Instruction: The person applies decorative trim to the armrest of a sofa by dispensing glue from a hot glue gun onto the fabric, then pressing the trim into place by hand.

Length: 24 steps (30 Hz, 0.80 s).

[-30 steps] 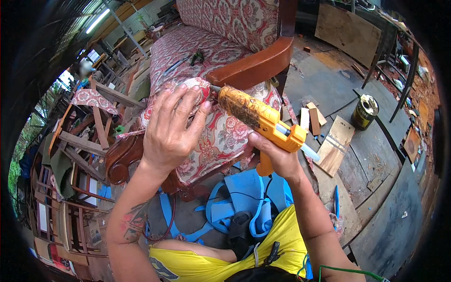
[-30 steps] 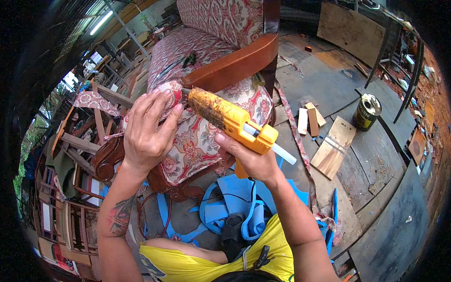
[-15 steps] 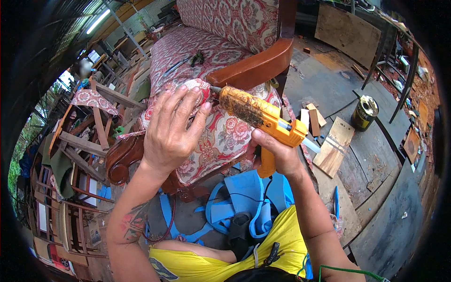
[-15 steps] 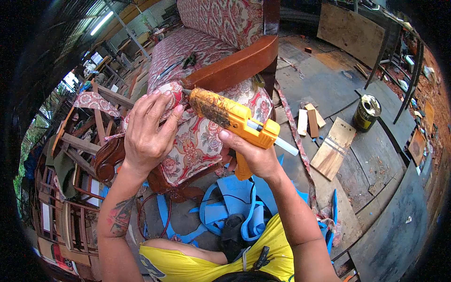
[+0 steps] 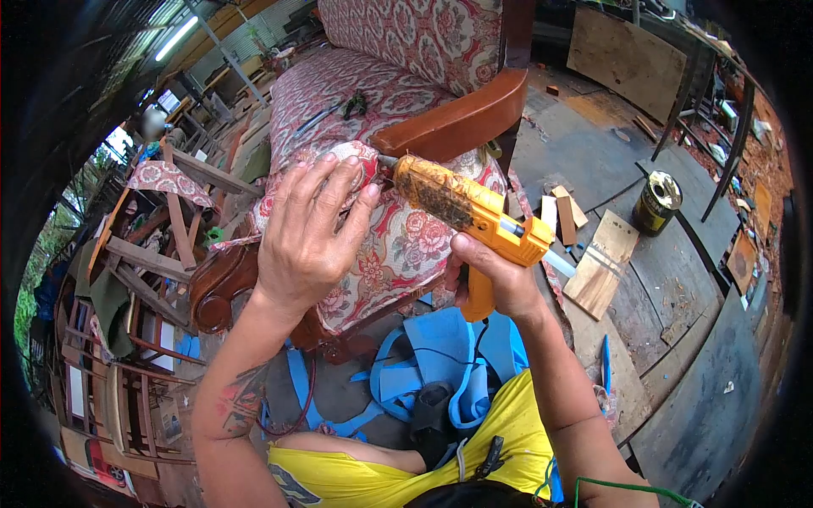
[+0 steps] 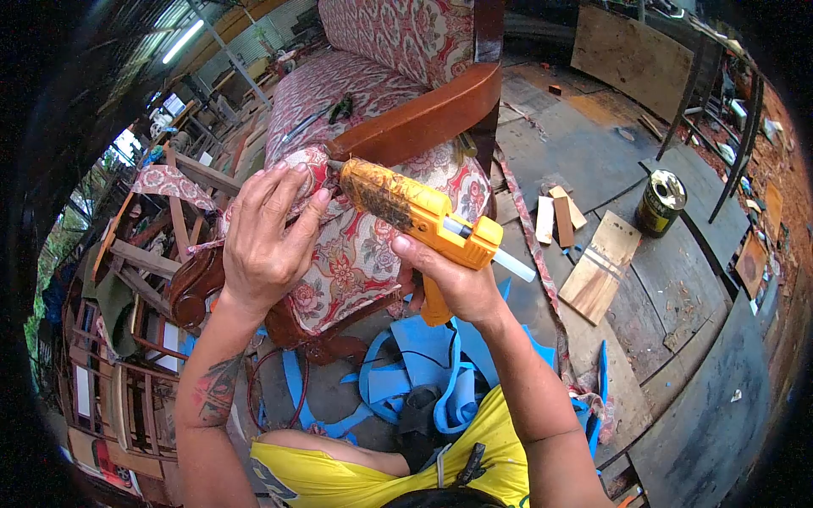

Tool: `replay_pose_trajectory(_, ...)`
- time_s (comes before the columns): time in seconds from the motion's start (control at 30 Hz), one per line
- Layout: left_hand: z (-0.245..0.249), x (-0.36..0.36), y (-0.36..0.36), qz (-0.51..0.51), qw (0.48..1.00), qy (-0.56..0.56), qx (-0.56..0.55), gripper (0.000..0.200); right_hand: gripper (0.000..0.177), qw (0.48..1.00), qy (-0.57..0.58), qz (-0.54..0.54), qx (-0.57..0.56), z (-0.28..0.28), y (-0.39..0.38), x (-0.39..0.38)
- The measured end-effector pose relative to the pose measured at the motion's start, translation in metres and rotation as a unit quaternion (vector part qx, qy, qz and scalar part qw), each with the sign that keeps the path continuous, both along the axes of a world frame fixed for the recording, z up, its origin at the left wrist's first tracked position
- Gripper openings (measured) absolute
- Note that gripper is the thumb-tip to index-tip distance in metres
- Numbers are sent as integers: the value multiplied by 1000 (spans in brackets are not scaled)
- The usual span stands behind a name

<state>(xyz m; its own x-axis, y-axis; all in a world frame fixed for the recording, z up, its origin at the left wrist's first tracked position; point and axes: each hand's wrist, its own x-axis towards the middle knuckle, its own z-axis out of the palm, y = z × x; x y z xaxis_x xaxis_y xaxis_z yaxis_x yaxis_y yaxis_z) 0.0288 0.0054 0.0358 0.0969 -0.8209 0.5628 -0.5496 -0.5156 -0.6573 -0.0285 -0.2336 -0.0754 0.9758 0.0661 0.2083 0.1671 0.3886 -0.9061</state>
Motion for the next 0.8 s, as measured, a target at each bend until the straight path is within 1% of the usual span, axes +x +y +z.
replay_pose_trajectory(0.8,-2,1,1,2,1000,-2,-1,37,31,1000,15,-9,-1,-4,2,-3)
